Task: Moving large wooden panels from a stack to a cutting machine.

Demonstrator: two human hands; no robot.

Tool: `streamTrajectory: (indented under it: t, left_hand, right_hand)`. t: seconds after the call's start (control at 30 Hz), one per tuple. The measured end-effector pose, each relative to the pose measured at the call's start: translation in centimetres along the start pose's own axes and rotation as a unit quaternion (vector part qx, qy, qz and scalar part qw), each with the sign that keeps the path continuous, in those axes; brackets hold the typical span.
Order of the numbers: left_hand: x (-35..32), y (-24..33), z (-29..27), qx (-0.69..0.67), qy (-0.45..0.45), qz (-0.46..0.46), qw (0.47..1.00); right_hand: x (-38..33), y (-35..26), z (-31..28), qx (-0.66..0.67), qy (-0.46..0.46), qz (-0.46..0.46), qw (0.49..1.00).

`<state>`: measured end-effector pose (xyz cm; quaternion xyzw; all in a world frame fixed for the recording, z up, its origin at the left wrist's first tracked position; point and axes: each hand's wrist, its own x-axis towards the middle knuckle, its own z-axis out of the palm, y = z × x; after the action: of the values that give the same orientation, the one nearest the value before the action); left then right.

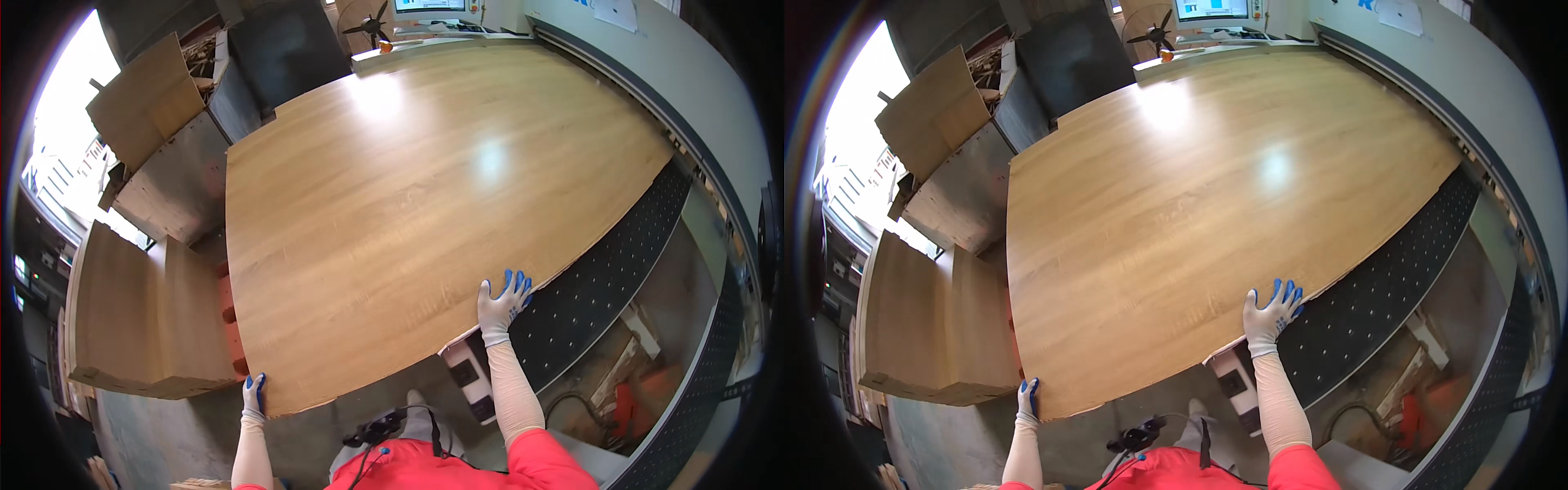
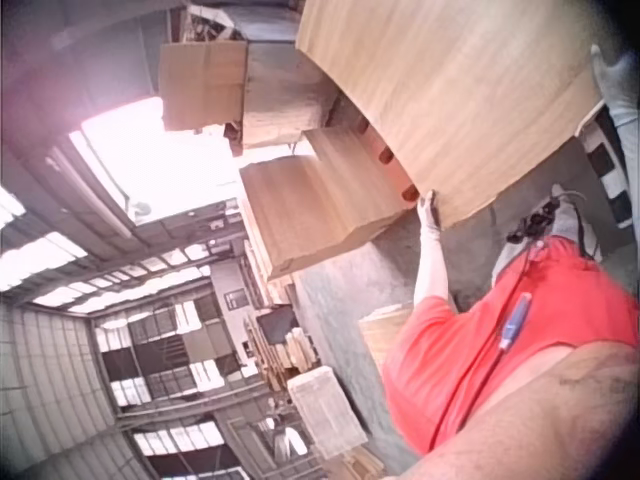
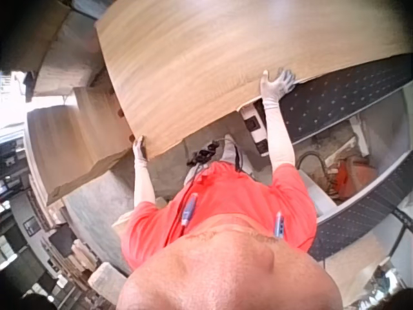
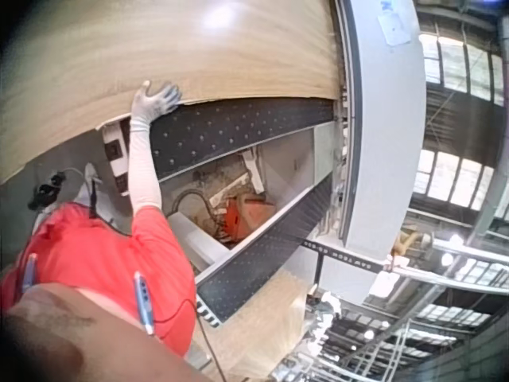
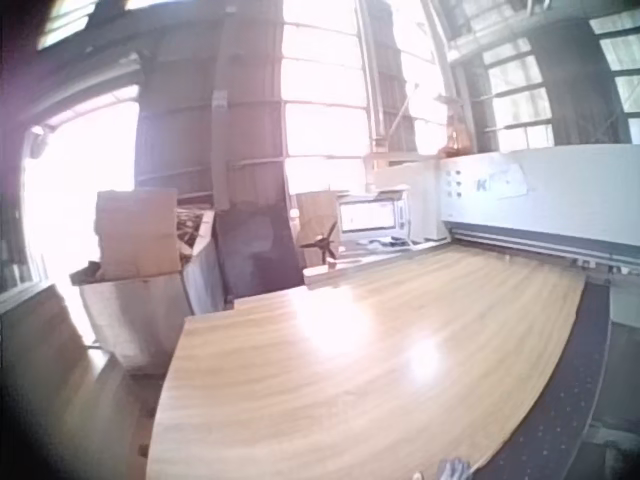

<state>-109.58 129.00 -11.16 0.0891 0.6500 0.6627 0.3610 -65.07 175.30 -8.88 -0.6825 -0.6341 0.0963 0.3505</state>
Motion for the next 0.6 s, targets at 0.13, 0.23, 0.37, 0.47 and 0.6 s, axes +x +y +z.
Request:
streamTrajectory:
  t: [0.13, 0.23, 0.37, 0.47, 0.6]
  left_hand:
    - [3.8, -1.6, 4.6, 0.046, 0.023, 0.092, 0.994]
    - [5.9, -0.9, 12.5, 0.024, 0.01, 0.088, 0.996]
    - [9.5, 1.2, 19.9, 0.024, 0.012, 0.132, 0.991]
    - [12.6, 3.6, 23.0, 0.075, 0.008, 0.15, 0.986]
    - [15.8, 1.5, 28.4, 0.059, -0.046, 0.137, 0.988]
  right_hand:
    - [7.6, -0.2, 3.1, -0.004, 0.0, -0.017, 1.0]
    - [14.0, 1.5, 4.9, -0.037, -0.002, -0.004, 0.999]
    - [20.5, 1.6, 7.4, -0.095, -0.004, 0.0, 0.995]
    - [24.1, 0.9, 9.0, -0.086, 0.003, 0.002, 0.996]
    - [30.6, 3.6, 9.9, -0.105, -0.01, 0.004, 0.994]
